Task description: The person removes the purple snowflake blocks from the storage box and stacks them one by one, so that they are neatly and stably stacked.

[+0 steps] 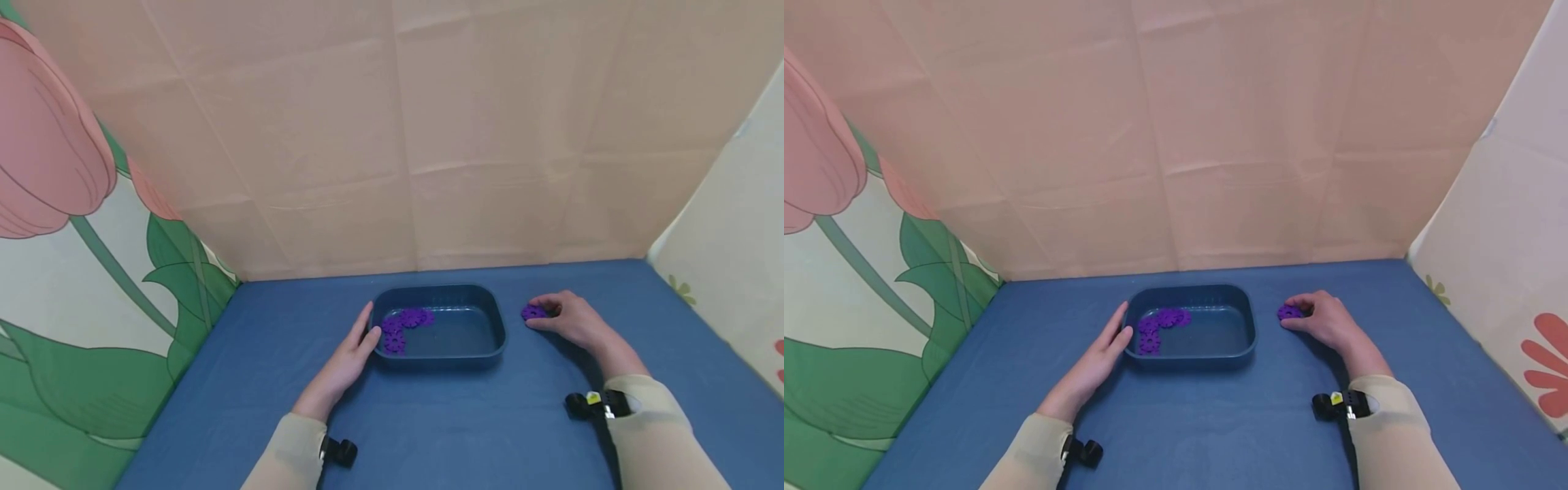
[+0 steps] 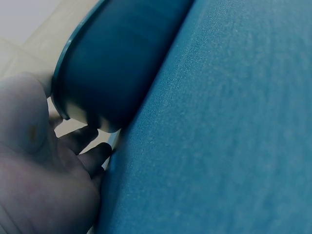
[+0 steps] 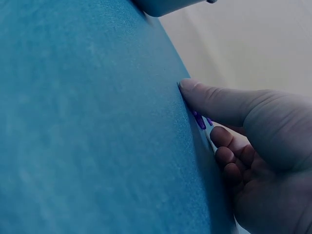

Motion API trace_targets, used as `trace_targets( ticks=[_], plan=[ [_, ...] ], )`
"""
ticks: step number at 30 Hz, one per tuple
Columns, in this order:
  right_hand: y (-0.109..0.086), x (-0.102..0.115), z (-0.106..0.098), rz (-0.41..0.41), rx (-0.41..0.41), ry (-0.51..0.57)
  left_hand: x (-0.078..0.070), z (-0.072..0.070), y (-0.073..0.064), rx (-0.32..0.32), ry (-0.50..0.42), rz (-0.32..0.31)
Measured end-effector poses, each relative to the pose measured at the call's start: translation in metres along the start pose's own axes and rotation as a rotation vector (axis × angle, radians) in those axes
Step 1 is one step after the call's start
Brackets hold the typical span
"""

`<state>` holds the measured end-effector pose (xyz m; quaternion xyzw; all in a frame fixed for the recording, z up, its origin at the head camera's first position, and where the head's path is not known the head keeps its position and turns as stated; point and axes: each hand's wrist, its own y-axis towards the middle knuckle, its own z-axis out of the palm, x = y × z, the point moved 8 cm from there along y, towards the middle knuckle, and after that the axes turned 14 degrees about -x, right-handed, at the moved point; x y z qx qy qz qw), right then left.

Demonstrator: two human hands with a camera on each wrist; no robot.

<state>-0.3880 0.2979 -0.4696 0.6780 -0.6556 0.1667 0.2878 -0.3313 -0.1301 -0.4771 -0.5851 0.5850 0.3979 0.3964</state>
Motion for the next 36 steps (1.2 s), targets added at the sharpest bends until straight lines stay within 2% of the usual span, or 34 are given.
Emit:
trace_targets(
  ticks=[29, 33, 36],
  plan=[
    [-0.001, -0.003, -0.004, 0.019, -0.004, 0.012, 0.001, 0.001, -0.001, 0.011, -0.005, 0.001],
    [-0.001, 0.006, -0.012, 0.019, -0.059, 0.043, 0.002, 0.004, -0.001, 0.016, -0.003, 0.005],
    [-0.001, 0.026, -0.020, -0.016, -0.114, 0.058, 0.002, 0.006, -0.001, 0.019, -0.005, 0.008]
  ],
)
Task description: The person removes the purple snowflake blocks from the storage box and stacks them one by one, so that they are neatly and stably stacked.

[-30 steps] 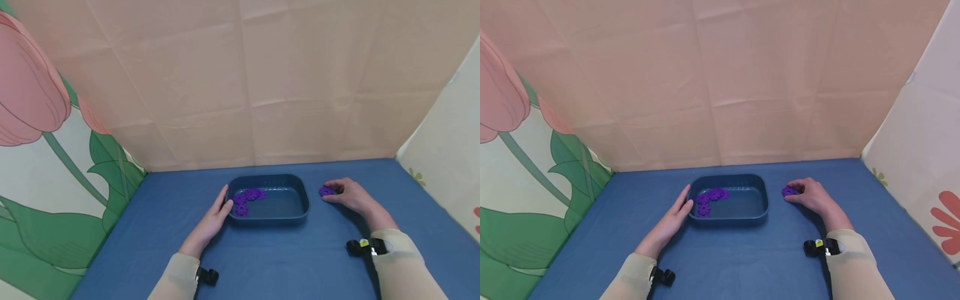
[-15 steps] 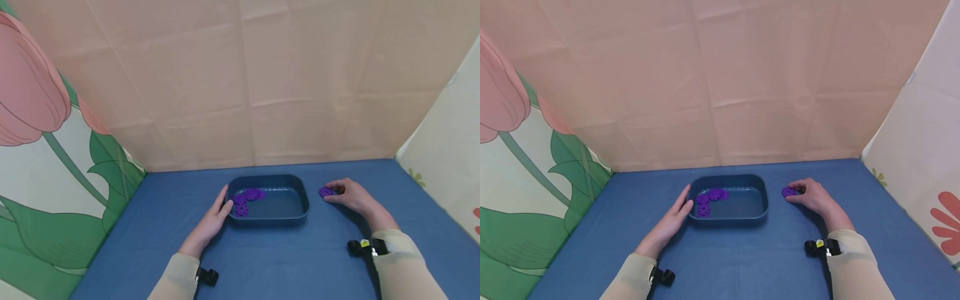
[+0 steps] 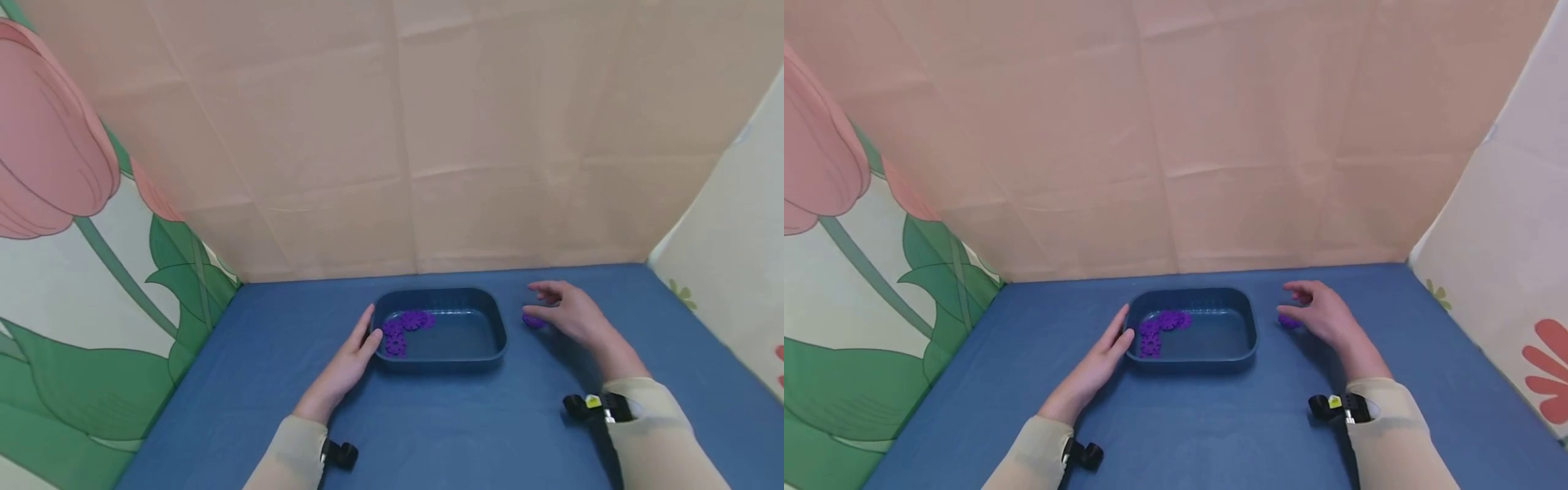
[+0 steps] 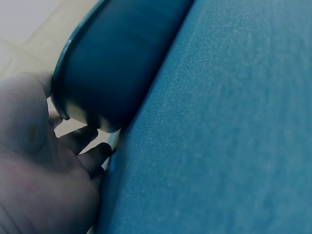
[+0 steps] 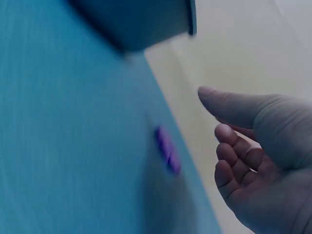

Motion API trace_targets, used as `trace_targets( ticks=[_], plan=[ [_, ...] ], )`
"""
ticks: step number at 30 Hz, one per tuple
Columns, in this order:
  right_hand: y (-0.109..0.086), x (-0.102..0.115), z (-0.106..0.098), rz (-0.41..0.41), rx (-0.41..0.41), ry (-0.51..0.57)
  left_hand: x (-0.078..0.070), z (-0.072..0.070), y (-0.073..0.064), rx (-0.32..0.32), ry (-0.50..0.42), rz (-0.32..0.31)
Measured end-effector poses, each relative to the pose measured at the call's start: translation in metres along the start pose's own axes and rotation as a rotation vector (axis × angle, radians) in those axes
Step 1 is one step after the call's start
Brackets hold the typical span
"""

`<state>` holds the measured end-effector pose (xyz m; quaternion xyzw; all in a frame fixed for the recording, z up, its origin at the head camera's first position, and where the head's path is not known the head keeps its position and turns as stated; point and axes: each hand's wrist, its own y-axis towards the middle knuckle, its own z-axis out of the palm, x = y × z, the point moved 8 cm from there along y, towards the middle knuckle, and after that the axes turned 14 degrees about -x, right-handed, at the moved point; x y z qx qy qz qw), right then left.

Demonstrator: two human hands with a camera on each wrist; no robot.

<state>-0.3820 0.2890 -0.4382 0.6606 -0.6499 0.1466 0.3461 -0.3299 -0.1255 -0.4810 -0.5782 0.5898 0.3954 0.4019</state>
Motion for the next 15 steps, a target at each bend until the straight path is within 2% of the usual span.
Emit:
trace_targets(
  ticks=[6, 15],
  plan=[
    [-0.003, 0.057, 0.005, -0.084, -0.037, 0.065, -0.001, 0.001, 0.000, -0.001, 0.004, -0.004],
    [-0.014, 0.131, 0.046, -0.168, 0.091, 0.193, -0.002, -0.001, -0.001, -0.005, -0.001, 0.001]
  ],
)
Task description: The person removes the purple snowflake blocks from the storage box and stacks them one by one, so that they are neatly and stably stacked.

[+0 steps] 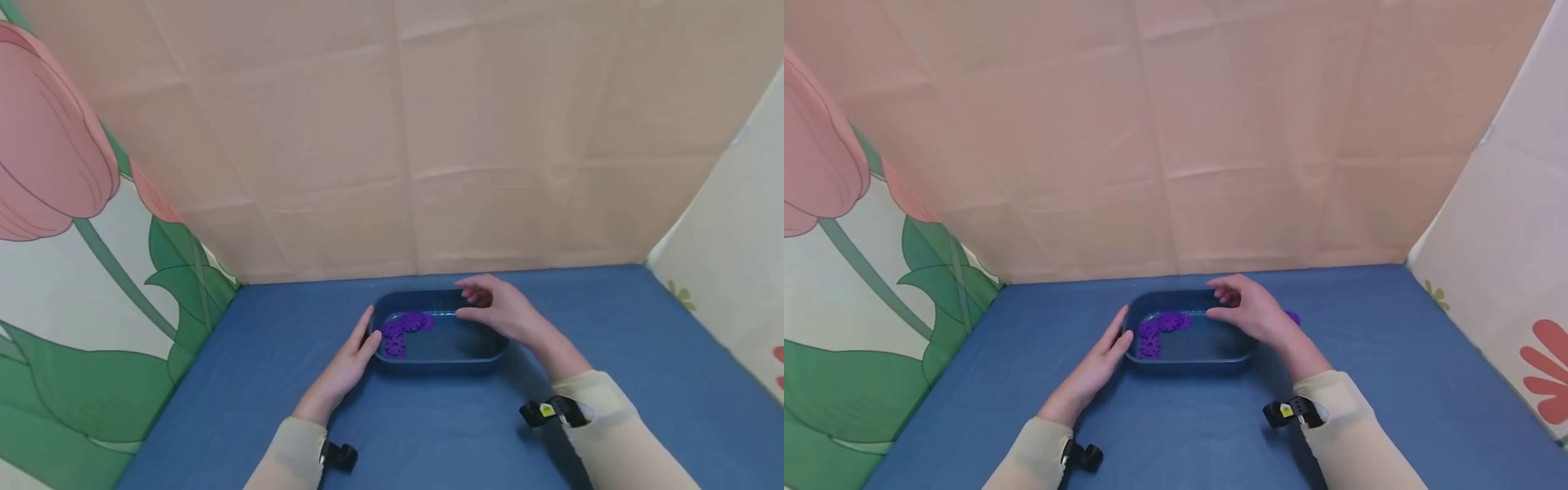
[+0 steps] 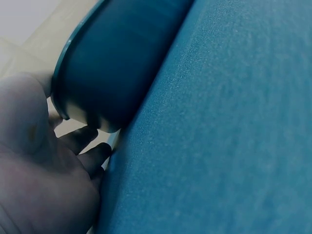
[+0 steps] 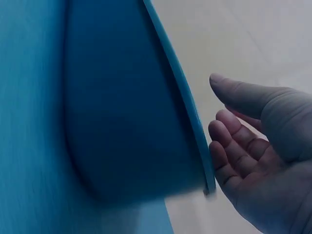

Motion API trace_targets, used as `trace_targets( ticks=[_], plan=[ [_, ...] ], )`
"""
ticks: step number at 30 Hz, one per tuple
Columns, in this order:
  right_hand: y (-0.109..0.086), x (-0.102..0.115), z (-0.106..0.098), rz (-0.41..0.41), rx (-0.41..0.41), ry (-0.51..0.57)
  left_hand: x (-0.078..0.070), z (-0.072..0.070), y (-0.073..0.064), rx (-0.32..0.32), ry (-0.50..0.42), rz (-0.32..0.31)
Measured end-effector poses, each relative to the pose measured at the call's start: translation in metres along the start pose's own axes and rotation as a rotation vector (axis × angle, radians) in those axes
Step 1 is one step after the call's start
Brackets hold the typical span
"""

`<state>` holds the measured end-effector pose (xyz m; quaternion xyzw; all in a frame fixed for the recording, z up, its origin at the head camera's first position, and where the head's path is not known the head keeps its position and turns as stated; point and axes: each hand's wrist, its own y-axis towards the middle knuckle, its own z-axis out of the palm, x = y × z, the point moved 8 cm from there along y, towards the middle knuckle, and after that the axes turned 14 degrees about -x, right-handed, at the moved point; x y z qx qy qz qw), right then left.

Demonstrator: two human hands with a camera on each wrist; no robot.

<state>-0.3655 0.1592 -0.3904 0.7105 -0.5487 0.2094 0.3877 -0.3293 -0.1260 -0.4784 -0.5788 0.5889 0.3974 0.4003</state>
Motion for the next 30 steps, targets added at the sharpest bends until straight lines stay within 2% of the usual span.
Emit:
trace_targets(
  ticks=[5, 14, 22, 30],
  plan=[
    [-0.001, 0.022, 0.029, -0.029, 0.090, 0.065, -0.001, 0.000, -0.001, -0.001, -0.001, -0.002],
    [0.001, 0.043, 0.072, -0.094, 0.155, 0.038, 0.001, 0.002, 0.003, -0.010, 0.003, -0.007],
    [0.002, 0.042, 0.104, -0.105, 0.233, 0.038, 0.001, 0.003, 0.004, -0.002, -0.014, 0.013],
    [0.001, 0.043, 0.120, -0.145, 0.299, 0.000, 0.003, 0.003, 0.005, 0.004, -0.005, 0.010]
  ],
)
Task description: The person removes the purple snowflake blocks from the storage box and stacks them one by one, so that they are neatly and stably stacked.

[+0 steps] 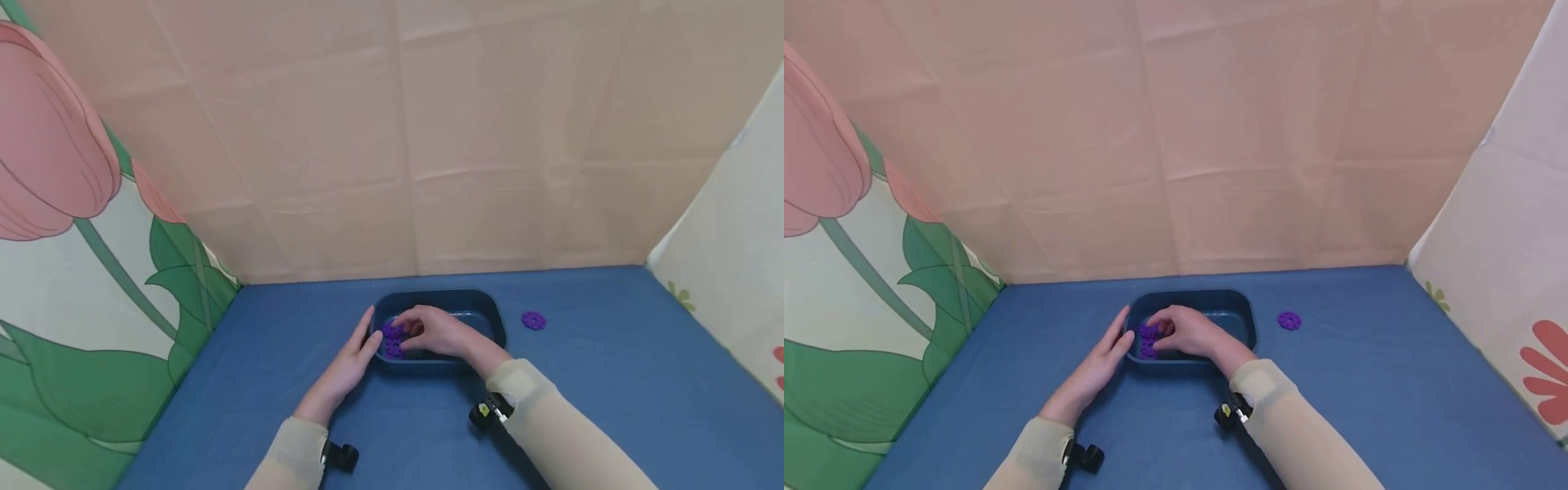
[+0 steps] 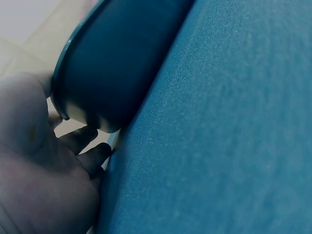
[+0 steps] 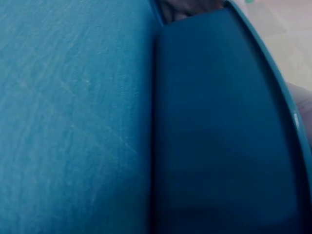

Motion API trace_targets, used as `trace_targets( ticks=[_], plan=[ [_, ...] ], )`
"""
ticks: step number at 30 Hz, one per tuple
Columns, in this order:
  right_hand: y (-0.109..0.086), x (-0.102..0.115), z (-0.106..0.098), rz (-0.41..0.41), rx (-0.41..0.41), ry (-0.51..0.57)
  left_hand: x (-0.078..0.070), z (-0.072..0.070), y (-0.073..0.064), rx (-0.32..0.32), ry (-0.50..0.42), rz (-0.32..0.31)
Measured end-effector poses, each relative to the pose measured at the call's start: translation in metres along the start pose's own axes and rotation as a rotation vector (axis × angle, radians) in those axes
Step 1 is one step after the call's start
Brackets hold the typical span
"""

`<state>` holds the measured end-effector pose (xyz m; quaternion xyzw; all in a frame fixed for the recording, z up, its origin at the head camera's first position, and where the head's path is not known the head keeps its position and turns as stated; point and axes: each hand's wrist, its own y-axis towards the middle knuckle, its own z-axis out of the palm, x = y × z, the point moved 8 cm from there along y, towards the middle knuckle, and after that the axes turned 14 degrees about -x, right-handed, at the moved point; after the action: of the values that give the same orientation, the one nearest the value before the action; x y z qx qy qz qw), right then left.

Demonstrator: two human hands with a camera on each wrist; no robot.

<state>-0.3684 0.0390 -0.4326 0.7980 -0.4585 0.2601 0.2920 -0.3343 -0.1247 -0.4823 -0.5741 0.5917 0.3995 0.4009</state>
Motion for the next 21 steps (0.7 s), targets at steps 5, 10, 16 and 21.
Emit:
trace_targets(
  ticks=[5, 10, 16, 21],
  plan=[
    [0.001, -0.002, 0.007, 0.001, 0.047, -0.018, -0.001, -0.001, 0.002, -0.004, 0.006, 0.016],
    [0.002, -0.005, 0.012, -0.011, 0.077, -0.059, -0.001, 0.000, 0.003, 0.009, -0.001, 0.014],
    [0.002, -0.006, 0.018, -0.049, 0.118, -0.066, 0.000, 0.001, 0.003, 0.016, -0.006, 0.010],
    [0.000, -0.003, 0.021, -0.115, 0.148, -0.085, 0.000, 0.000, 0.002, 0.014, -0.005, 0.001]
  ],
)
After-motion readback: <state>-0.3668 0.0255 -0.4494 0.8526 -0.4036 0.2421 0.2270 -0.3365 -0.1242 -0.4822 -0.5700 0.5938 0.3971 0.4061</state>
